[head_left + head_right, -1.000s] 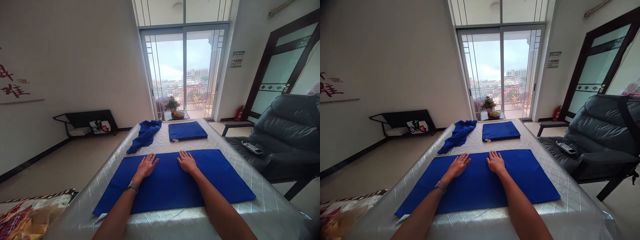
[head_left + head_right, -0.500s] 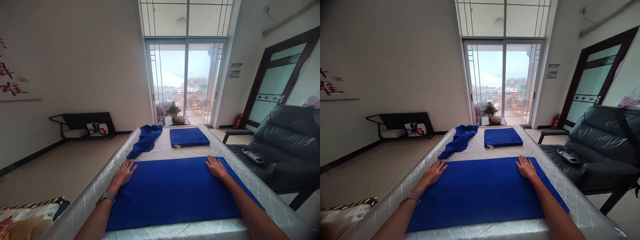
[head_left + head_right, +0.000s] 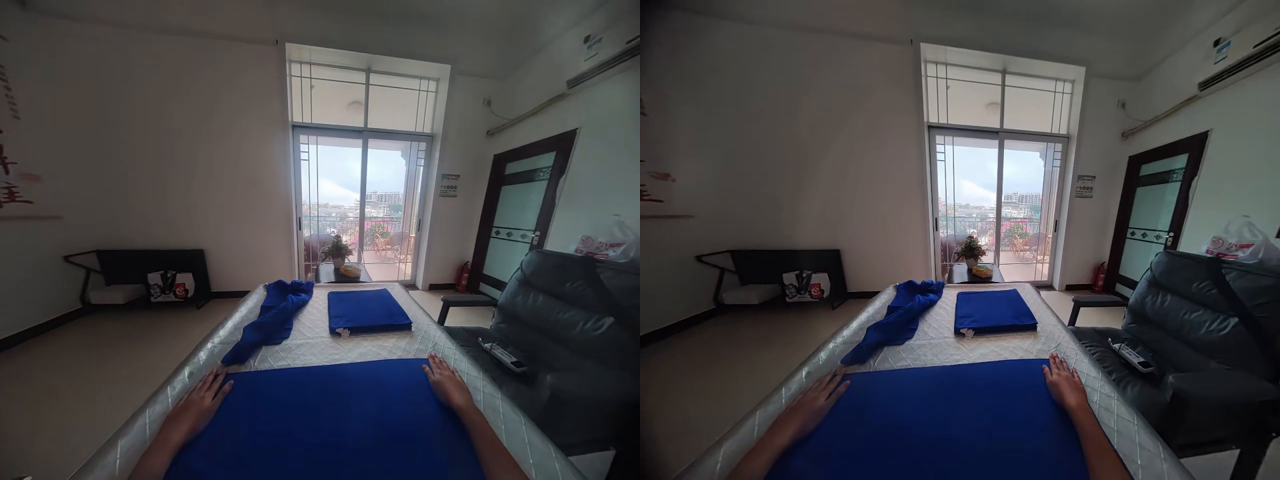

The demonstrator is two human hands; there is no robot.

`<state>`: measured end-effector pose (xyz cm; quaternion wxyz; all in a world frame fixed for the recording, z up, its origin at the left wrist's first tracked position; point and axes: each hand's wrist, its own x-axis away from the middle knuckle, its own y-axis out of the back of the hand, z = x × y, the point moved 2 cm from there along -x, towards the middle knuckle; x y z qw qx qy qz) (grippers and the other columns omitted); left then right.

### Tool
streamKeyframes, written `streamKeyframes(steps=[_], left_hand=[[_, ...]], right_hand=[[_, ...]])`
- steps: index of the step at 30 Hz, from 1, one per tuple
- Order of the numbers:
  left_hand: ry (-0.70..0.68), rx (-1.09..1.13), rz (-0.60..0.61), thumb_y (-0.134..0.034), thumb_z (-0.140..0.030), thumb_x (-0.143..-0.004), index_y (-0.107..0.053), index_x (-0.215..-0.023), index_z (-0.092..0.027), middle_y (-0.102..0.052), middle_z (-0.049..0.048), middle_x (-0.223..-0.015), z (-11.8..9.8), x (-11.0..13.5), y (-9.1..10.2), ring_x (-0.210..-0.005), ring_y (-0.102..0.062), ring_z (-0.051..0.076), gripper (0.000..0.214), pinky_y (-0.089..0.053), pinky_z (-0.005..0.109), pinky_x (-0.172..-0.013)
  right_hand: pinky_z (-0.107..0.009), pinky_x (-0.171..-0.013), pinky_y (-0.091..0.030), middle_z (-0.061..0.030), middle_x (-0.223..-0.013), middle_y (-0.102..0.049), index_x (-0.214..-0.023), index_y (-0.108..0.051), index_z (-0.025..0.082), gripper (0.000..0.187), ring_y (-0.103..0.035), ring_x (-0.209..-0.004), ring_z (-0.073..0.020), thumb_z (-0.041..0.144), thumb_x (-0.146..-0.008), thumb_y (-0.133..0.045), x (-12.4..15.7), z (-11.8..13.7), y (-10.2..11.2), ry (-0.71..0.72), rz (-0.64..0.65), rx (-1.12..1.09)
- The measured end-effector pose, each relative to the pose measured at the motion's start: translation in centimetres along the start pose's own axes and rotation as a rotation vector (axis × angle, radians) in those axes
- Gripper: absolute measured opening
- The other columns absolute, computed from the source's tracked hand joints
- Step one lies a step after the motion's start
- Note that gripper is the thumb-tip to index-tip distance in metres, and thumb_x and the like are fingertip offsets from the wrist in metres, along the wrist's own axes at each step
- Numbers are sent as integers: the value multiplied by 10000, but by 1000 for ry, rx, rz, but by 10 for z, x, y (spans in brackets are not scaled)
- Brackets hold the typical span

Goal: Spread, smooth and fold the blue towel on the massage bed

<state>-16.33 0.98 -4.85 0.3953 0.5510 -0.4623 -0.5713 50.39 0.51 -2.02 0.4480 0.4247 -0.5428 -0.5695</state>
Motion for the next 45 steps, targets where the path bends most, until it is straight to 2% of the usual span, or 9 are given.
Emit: streamKeyframes(steps=[7,10,14,19,25,29,33,37,45], left_hand=[[153,35,109,-317,-485,-958,-488,-1481,-174,-443,110,-1557,-19,3,21,-1453,-382,290,631,-335,494,-1174],[230,67,51,-290,-556,-960,-479,-1483,-147,-435,135,-1560,-29,6,35,-1436,-411,299,690,-319,504,-1178],[181,75,-72,-324,-480,-971,-611,-1366,-148,-581,138,-1442,-50,10,56,-1347,-525,298,590,-378,473,-1140],[73,88,-105,-367,-354,-951,-696,-1241,-164,-676,120,-1323,-85,14,79,-1247,-608,291,478,-449,436,-1076],[-230,193,45,-385,-317,-972,-701,-1202,-193,-701,109,-1273,-168,10,101,-1188,-642,265,409,-479,402,-1035],[-326,239,45,-347,-392,-1019,-654,-1291,-204,-673,126,-1321,-245,5,90,-1213,-627,259,451,-467,387,-1047],[-350,234,22,-249,-417,-1052,-544,-1423,-131,-515,186,-1492,-298,8,58,-1414,-443,293,554,-348,479,-1163],[-318,219,62,-198,-471,-1055,-433,-1513,-146,-409,148,-1573,-305,15,36,-1488,-318,269,608,-252,489,-1219],[-240,218,125,-152,-577,-1033,-374,-1544,-137,-345,133,-1605,-286,7,34,-1505,-277,263,710,-197,481,-1238]], right_hand=[[-445,-1223,-232,-64,-1621,-317,-1553,-362,124,614,-258,-1503,-233,361,-1013,-193,9,1,11,-22,-78,-5],[-441,-1221,-237,-81,-1594,-374,-1533,-401,107,605,-284,-1493,-245,345,-1012,-204,15,3,18,-19,-139,1],[-439,-1218,-244,-94,-1558,-433,-1487,-479,110,580,-331,-1473,-242,314,-1006,-226,24,18,31,39,-260,-16],[-438,-1227,-241,-83,-1549,-449,-1457,-517,126,567,-326,-1476,-220,330,-1001,-250,61,70,55,281,-333,-154],[-399,-1234,-215,-68,-1563,-434,-1482,-494,155,552,-317,-1480,-210,355,-1022,-264,123,162,79,490,-134,-253],[-417,-1235,-178,-84,-1613,-334,-1532,-404,120,580,-239,-1510,-224,367,-1035,-233,133,212,67,550,9,-230],[-428,-1237,-117,-91,-1646,-243,-1571,-314,114,589,-157,-1531,-230,325,-1027,-231,122,225,38,545,42,-171],[-434,-1238,-75,-55,-1662,-197,-1592,-268,161,601,-124,-1537,-222,364,-1030,-209,115,220,20,556,59,-168],[-432,-1237,-39,-58,-1665,-183,-1600,-221,123,661,-107,-1538,-208,446,-1031,-130,105,217,17,478,80,-196]])
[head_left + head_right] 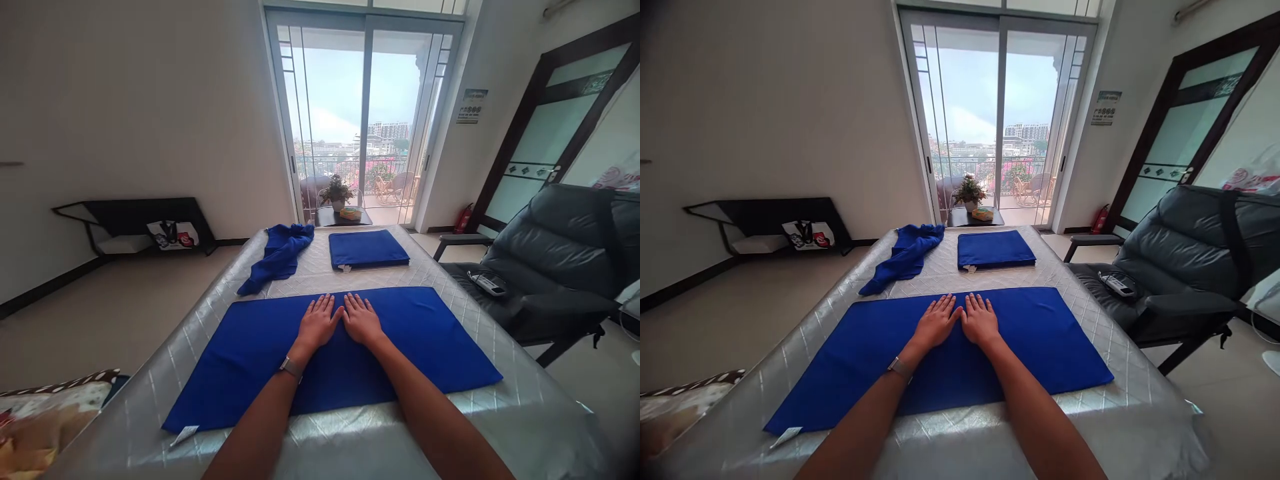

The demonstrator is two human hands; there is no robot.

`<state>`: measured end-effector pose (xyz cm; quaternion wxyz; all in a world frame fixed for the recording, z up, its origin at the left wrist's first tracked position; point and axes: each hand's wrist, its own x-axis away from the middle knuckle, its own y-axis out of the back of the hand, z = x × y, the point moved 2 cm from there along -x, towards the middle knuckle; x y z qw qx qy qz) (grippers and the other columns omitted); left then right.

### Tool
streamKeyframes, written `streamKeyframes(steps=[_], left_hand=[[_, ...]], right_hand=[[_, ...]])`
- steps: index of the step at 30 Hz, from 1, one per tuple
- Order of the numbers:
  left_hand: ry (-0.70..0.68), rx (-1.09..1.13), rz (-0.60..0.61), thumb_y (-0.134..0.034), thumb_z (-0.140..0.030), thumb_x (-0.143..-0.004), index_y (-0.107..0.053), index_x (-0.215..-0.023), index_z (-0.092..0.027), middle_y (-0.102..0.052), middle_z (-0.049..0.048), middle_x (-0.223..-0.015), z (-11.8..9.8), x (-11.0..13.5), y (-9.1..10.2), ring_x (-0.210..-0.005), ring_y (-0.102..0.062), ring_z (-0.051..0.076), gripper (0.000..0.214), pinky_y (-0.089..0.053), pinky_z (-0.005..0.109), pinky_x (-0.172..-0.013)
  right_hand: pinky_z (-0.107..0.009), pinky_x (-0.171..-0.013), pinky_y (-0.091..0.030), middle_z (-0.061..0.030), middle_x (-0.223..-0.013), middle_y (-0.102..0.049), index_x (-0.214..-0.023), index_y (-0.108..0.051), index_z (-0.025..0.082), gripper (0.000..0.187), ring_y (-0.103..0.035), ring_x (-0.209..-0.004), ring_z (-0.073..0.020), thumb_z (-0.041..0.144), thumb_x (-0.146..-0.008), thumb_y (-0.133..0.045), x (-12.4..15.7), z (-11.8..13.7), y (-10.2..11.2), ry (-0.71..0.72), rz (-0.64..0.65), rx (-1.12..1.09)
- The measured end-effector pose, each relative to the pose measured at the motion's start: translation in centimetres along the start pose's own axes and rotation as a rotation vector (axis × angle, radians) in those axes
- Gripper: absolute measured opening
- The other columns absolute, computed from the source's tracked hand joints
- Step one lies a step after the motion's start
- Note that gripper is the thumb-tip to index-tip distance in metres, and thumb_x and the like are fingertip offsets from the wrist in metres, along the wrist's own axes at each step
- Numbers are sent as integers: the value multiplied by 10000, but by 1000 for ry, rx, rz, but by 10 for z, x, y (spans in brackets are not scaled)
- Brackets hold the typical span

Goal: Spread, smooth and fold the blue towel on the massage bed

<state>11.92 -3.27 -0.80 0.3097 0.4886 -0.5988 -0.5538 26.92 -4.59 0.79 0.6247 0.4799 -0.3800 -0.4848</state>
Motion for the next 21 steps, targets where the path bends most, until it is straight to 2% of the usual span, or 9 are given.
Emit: streamKeyframes(steps=[3,6,11,15,17,21], left_hand=[[47,-7,15,-165,-597,-1027,-349,-1558,-161,-321,136,-1616,14,1,4,-1513,-254,270,711,-182,497,-1236],[114,-52,62,-189,-588,-1029,-317,-1571,-177,-270,129,-1638,45,8,13,-1524,-220,258,691,-154,491,-1236],[224,-134,93,-220,-538,-1028,-284,-1581,-215,-262,128,-1645,123,33,29,-1525,-216,272,644,-182,535,-1214],[344,-199,69,-258,-478,-1002,-312,-1570,-173,-280,157,-1636,191,53,34,-1513,-241,315,647,-225,558,-1195],[319,-229,66,-275,-435,-983,-384,-1543,-179,-333,151,-1617,216,59,34,-1502,-266,335,625,-233,575,-1188],[431,-204,34,-216,-528,-974,-357,-1555,-161,-317,155,-1625,247,64,29,-1501,-268,339,700,-253,569,-1182]], right_hand=[[-430,-1236,-30,-47,-1673,-151,-1608,-191,136,672,-81,-1541,-203,474,-1031,-123,2,-19,5,-69,13,14],[-422,-1237,-28,-40,-1679,-139,-1610,-179,145,675,-75,-1541,-197,487,-1031,-133,8,-54,14,-145,15,43],[-412,-1238,-35,-41,-1677,-157,-1609,-190,156,678,-104,-1537,-195,508,-1030,-156,23,-138,32,-307,-16,101],[-410,-1238,-52,-38,-1678,-158,-1610,-179,152,685,-111,-1536,-196,513,-1028,-168,34,-191,42,-434,-45,108],[-416,-1237,-70,-38,-1677,-161,-1610,-178,153,686,-116,-1535,-196,513,-1027,-169,36,-206,45,-466,-49,95],[-424,-1236,-69,-60,-1674,-169,-1606,-192,129,702,-131,-1533,-208,518,-1023,-160,34,-218,46,-485,-72,72]])
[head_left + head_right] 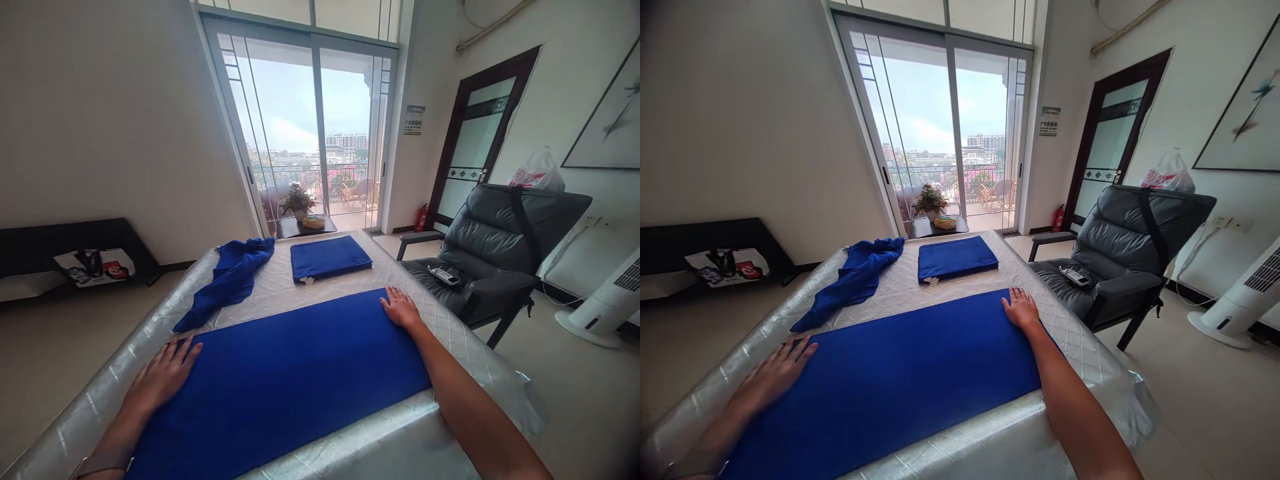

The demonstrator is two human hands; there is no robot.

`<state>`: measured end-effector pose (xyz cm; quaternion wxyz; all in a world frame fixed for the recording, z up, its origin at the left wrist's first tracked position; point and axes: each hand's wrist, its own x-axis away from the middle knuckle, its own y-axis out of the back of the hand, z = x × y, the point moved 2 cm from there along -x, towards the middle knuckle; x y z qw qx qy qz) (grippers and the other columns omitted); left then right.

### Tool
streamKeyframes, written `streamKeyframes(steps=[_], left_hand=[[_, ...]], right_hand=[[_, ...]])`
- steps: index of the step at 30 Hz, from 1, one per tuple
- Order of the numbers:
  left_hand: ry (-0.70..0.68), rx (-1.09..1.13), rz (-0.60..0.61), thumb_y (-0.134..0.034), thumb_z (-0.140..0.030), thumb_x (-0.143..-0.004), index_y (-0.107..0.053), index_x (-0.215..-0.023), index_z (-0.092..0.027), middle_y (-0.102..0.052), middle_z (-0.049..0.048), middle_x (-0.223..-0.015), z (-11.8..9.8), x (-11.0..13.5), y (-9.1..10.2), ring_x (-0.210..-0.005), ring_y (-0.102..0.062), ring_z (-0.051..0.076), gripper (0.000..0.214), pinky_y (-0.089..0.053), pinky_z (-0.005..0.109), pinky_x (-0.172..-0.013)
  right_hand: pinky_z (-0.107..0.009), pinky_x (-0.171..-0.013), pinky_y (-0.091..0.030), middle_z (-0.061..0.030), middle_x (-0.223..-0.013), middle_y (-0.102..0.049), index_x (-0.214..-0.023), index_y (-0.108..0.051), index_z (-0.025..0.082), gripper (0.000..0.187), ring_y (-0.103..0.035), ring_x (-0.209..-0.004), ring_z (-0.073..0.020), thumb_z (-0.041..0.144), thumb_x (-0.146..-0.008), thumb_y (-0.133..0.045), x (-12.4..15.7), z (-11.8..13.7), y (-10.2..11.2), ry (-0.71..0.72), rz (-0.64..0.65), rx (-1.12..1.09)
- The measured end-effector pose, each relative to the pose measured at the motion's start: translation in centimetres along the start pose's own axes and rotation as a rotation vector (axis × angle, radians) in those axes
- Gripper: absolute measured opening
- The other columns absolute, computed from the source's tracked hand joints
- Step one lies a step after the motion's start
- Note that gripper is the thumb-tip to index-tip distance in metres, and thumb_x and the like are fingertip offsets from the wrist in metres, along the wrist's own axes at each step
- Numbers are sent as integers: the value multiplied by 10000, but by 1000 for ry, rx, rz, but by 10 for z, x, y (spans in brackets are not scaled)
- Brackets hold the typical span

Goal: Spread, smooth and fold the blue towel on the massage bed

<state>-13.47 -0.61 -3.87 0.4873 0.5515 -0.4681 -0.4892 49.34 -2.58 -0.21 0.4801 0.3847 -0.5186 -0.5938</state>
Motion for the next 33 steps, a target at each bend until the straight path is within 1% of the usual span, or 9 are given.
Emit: streamKeyframes(steps=[2,4,7,12,16,23,27,30,33], left_hand=[[6,25,-8,-173,-584,-967,-330,-1567,-184,-348,128,-1616,7,-4,-5,-1506,-258,331,737,-269,570,-1173],[9,29,-1,-120,-611,-963,-302,-1575,-256,-399,48,-1597,11,-7,-9,-1516,-234,303,730,-276,566,-1168],[79,10,32,-68,-614,-969,-261,-1583,-295,-370,-17,-1611,15,-9,-8,-1523,-213,269,718,-261,526,-1185],[119,20,53,-145,-559,-999,-287,-1573,-106,-256,183,-1641,-4,5,14,-1510,-244,326,745,-215,503,-1210],[138,21,13,-181,-549,-1010,-295,-1572,-126,-255,179,-1642,-21,14,27,-1511,-248,311,713,-213,511,-1212],[162,25,-51,-202,-571,-1016,-362,-1550,-147,-322,172,-1617,-27,20,30,-1486,-310,327,701,-248,512,-1202],[118,0,-138,-189,-601,-1011,-391,-1525,-72,-360,215,-1588,-32,23,35,-1479,-319,334,765,-215,507,-1215],[71,18,-177,-200,-598,-1013,-409,-1509,-47,-372,219,-1580,-38,21,35,-1480,-320,325,770,-218,499,-1218],[30,40,-179,-210,-591,-1019,-415,-1513,-78,-379,197,-1582,-43,19,33,-1484,-316,312,741,-217,490,-1221]], right_hand=[[-425,-1236,-69,-58,-1675,-166,-1606,-193,128,707,-129,-1533,-209,523,-1020,-157,-1,0,-1,-1,0,-11],[-426,-1236,-77,-55,-1676,-158,-1607,-187,130,710,-125,-1534,-208,525,-1018,-159,-2,0,-1,0,8,-18],[-430,-1236,-82,-54,-1677,-151,-1609,-181,130,712,-120,-1535,-212,525,-1016,-157,-2,0,-2,3,19,-14],[-443,-1235,-112,-63,-1674,-169,-1605,-202,127,704,-143,-1532,-231,511,-1016,-169,-6,-4,-6,9,-4,26],[-443,-1236,-128,-67,-1666,-199,-1600,-218,115,693,-161,-1530,-224,493,-1021,-167,-10,-7,-10,19,-39,57],[-468,-1233,-150,-84,-1644,-272,-1574,-298,113,631,-200,-1521,-236,405,-1026,-187,-1,-4,-3,85,-131,107],[-441,-1240,-154,-93,-1620,-326,-1536,-382,97,589,-219,-1516,-228,329,-1014,-237,20,26,10,240,-212,108],[-430,-1240,-182,-87,-1604,-359,-1510,-440,125,575,-249,-1507,-218,345,-1017,-245,44,71,15,442,-207,60],[-416,-1241,-187,-98,-1616,-324,-1525,-416,112,607,-233,-1512,-215,407,-1030,-224,68,126,13,597,-117,0]])
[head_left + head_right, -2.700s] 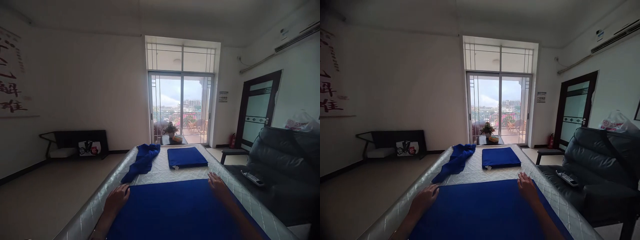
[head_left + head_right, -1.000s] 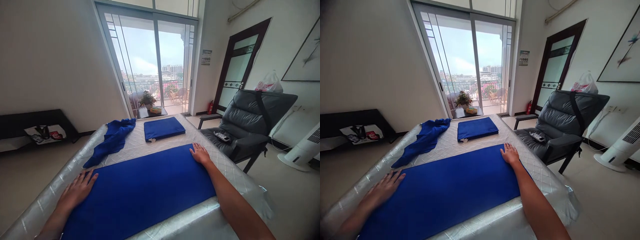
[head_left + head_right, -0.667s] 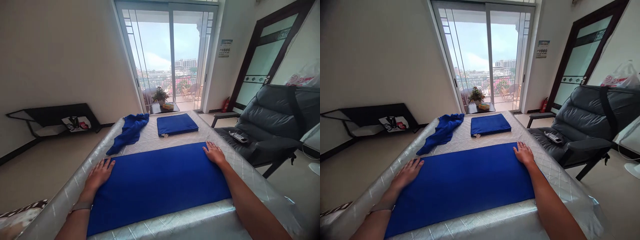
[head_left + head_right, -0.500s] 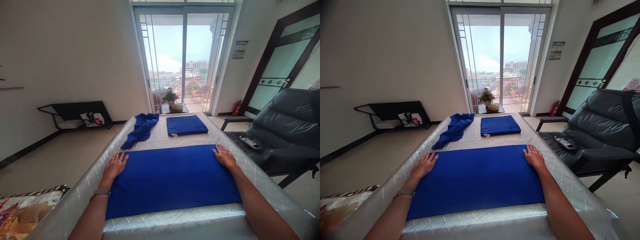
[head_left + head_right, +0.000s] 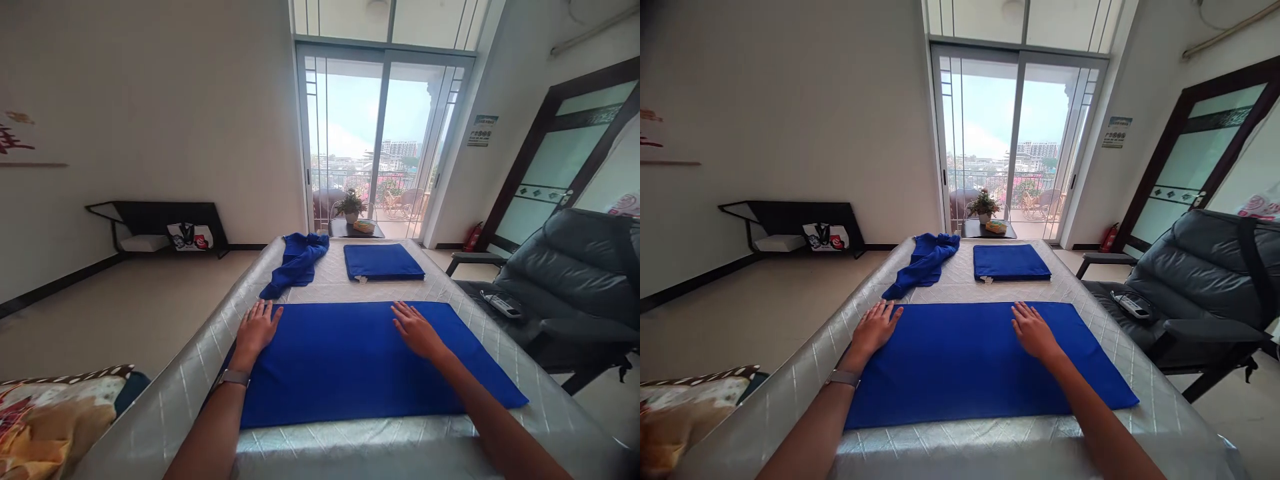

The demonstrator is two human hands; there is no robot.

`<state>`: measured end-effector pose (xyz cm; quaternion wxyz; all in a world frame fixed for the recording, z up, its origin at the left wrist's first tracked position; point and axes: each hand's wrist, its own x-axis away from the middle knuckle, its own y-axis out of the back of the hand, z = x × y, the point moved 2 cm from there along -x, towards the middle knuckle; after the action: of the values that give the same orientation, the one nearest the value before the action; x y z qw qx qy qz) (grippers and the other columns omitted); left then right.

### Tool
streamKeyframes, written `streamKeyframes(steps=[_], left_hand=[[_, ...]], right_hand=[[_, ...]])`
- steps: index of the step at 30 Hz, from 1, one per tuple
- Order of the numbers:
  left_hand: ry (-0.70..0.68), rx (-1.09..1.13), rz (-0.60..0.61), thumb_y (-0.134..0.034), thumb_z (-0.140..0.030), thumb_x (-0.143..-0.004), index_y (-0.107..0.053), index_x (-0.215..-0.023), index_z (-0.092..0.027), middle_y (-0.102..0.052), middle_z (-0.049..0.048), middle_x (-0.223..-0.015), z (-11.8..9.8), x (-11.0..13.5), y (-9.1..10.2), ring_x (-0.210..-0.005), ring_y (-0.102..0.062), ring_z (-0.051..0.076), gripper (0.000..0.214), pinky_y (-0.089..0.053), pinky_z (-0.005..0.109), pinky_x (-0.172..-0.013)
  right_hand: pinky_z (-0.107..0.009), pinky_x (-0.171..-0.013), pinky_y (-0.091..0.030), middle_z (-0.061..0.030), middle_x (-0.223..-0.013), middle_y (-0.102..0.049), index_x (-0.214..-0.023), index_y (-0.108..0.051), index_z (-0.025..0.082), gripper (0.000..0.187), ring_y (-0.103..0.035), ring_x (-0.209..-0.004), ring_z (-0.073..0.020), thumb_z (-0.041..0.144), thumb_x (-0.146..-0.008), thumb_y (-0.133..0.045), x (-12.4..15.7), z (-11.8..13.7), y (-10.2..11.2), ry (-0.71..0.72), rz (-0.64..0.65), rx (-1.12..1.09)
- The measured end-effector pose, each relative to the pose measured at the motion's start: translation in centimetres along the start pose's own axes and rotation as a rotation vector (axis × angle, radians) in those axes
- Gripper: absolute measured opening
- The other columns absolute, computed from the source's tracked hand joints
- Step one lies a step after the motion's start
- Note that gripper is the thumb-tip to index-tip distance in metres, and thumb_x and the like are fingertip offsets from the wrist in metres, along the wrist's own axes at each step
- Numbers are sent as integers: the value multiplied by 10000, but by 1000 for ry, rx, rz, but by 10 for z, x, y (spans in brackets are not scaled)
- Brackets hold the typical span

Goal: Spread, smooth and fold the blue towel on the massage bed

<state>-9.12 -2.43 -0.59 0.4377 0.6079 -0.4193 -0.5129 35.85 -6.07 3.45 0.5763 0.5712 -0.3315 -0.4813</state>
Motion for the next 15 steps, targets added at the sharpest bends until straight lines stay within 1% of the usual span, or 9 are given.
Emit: streamKeyframes(steps=[2,4,7,9,11,13,15], left_hand=[[-20,18,34,-219,-579,-1024,-411,-1519,-100,-386,183,-1582,-2,0,-3,-1483,-322,308,715,-229,490,-1218],[-26,30,68,-226,-562,-1030,-407,-1523,-119,-393,168,-1581,-3,0,-6,-1481,-326,300,687,-237,488,-1215],[-29,29,71,-228,-544,-1036,-409,-1522,-122,-401,164,-1576,-2,1,-7,-1478,-336,291,669,-246,480,-1213],[-29,22,66,-228,-543,-1037,-416,-1518,-122,-403,165,-1575,-2,1,-7,-1474,-344,291,666,-257,480,-1209],[-31,17,69,-233,-544,-1035,-414,-1519,-122,-404,167,-1573,-1,1,-7,-1471,-349,294,667,-262,482,-1206],[-30,19,77,-246,-540,-1035,-408,-1521,-116,-402,172,-1573,-1,0,-7,-1472,-346,297,665,-259,484,-1208],[-23,28,85,-256,-531,-1035,-405,-1522,-113,-404,174,-1572,0,0,-7,-1475,-340,298,659,-255,487,-1210]], right_hand=[[-406,-1238,-191,-102,-1629,-285,-1542,-377,96,644,-206,-1519,-211,449,-1039,-185,-12,36,-5,36,69,-62],[-410,-1242,-165,-97,-1641,-247,-1561,-334,96,676,-171,-1527,-210,486,-1040,-152,-25,66,-11,60,124,-100],[-408,-1247,-112,-94,-1655,-198,-1585,-269,102,711,-117,-1536,-204,528,-1034,-129,-46,93,-23,72,166,-120],[-399,-1247,-92,-94,-1660,-175,-1593,-244,104,729,-95,-1539,-200,546,-1027,-117,-55,99,-31,63,195,-127],[-398,-1246,-81,-95,-1663,-161,-1597,-224,104,745,-85,-1540,-199,560,-1020,-111,-59,95,-37,44,224,-130],[-404,-1246,-76,-91,-1665,-151,-1601,-209,104,755,-79,-1540,-198,571,-1015,-110,-57,82,-41,25,231,-120],[-408,-1247,-73,-83,-1667,-150,-1602,-203,110,763,-79,-1541,-195,580,-1010,-105,-51,61,-41,4,220,-99]])
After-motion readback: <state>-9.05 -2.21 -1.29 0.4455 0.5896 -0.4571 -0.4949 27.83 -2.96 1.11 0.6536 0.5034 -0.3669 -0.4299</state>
